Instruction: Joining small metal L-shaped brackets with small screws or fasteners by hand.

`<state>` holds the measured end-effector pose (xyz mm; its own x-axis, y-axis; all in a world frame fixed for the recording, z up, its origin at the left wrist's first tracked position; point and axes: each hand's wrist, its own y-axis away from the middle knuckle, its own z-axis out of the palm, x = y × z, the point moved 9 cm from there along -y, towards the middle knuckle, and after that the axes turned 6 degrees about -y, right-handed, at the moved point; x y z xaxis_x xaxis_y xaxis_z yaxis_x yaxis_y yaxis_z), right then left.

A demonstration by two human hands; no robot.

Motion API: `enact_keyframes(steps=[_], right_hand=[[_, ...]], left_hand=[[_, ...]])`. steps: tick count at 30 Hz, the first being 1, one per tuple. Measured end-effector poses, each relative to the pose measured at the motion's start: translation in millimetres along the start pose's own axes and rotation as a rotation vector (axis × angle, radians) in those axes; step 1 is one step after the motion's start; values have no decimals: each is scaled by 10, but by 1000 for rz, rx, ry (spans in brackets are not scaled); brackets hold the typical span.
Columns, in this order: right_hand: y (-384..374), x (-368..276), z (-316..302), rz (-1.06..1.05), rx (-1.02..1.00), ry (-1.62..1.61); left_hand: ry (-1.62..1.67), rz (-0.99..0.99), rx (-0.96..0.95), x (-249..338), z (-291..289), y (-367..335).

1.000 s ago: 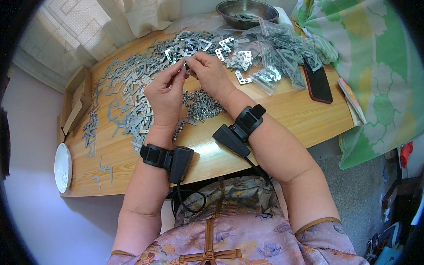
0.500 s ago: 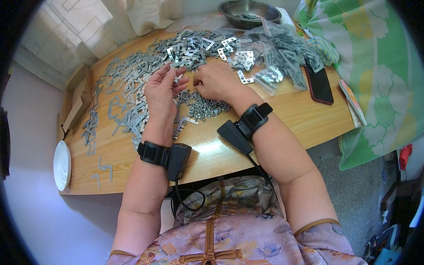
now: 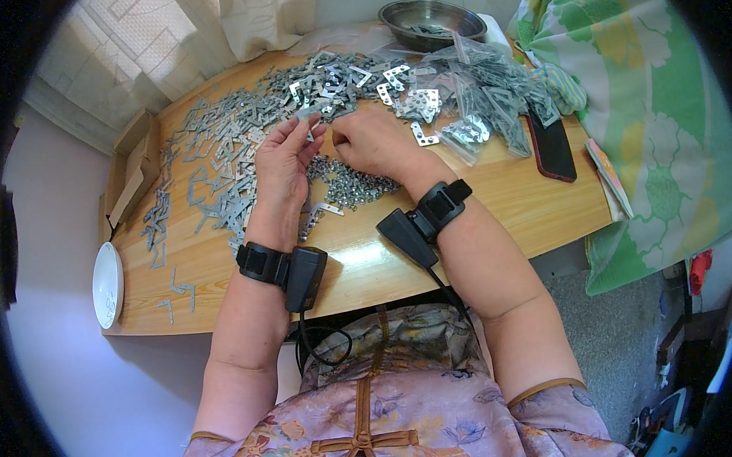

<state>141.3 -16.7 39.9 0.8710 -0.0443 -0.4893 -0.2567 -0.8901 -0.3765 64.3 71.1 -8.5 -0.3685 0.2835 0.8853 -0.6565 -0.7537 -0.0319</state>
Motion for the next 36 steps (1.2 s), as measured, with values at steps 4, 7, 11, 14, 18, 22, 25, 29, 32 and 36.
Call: enact_keyframes(steps=[4, 7, 11, 14, 18, 22, 25, 29, 32, 36], right_hand=[[-10, 80, -20, 59, 51, -152], [-23, 12, -96, -95, 181, -204], [-25, 30, -140, -17, 193, -320], [-15, 58, -191, 23, 244, -378], [-7, 57, -232, -23, 302, -425], [-7, 59, -235, 16, 308, -458], [-11, 62, -232, 5, 320, -473], [6, 49, -274, -26, 370, -489], [12, 57, -275, -18, 360, -494], [12, 30, -277, -30, 346, -450]], left_hand=[[-66, 29, 56, 52, -28, 23], [-104, 4, 49, 52, -49, 21], [-21, -12, 32, 0, -38, 16], [14, -10, 25, -3, -30, 23], [34, -7, 21, 12, -23, 20], [26, -6, -7, 35, 20, 28], [28, 0, -28, 34, 30, 21], [31, 8, -43, 54, 70, 26], [28, 11, -56, 51, 76, 21], [40, 1, -63, 6, 61, 8]])
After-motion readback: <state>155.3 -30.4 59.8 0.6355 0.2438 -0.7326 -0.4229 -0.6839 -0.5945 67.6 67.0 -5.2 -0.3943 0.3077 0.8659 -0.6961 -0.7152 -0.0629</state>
